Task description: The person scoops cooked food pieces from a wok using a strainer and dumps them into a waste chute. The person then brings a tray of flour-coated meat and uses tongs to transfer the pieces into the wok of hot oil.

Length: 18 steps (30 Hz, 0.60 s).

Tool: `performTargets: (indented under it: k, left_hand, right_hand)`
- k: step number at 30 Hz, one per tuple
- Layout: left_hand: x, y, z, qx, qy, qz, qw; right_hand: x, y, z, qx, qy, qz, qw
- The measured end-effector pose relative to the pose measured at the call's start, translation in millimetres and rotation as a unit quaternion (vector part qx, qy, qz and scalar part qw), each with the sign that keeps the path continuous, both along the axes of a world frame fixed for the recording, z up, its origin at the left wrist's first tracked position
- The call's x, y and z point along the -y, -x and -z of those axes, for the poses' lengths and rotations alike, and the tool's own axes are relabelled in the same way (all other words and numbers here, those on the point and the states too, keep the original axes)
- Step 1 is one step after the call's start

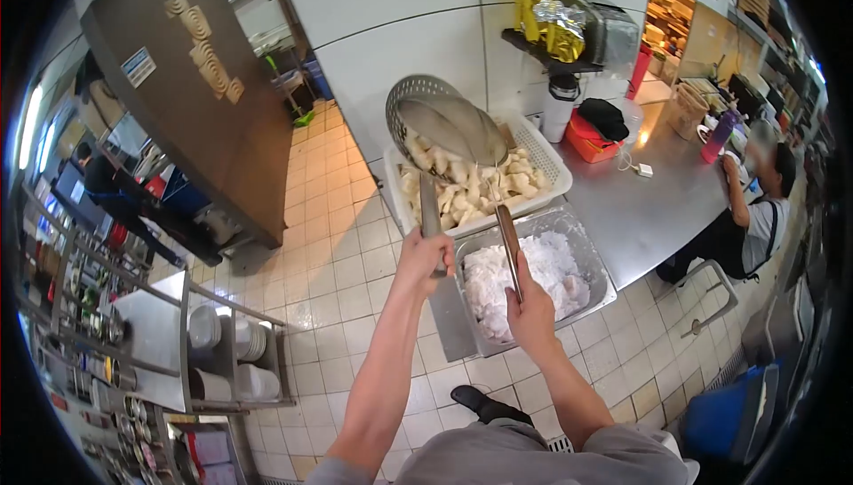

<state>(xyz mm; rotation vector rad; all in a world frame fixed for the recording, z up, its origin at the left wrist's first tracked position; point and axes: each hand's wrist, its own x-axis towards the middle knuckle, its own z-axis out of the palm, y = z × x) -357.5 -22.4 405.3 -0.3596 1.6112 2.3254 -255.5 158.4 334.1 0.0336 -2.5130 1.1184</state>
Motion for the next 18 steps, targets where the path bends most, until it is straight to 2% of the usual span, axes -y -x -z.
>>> performTargets:
  k: [3, 8, 15, 18]
  left_hand:
    - [-22.3, 27.0, 3.1, -0.072, 0.095, -0.048, 0.992]
    - [9.6, 28.7, 27.4, -0.075, 0.102, -0.097, 0.987]
    - [95.6, -73.6, 21.4, 0.019, 0.016, -0.2, 0.98]
    - [148.3, -143.6, 34.1, 0.044, -0.028, -0.224, 0.973]
  right_hand:
    - [-20.9, 35.3, 3.5, -0.001, 0.029, 0.019, 0.999]
    - [-46.6, 58.9, -3.5, 0.078, 0.066, 0.044, 0.994]
    - [-31.5, 61.0, -5.3, 0.041, -0.029, 0.019, 0.999]
    - [-17.1, 42.2, -16.1, 0.068, 0.083, -0.044, 0.993]
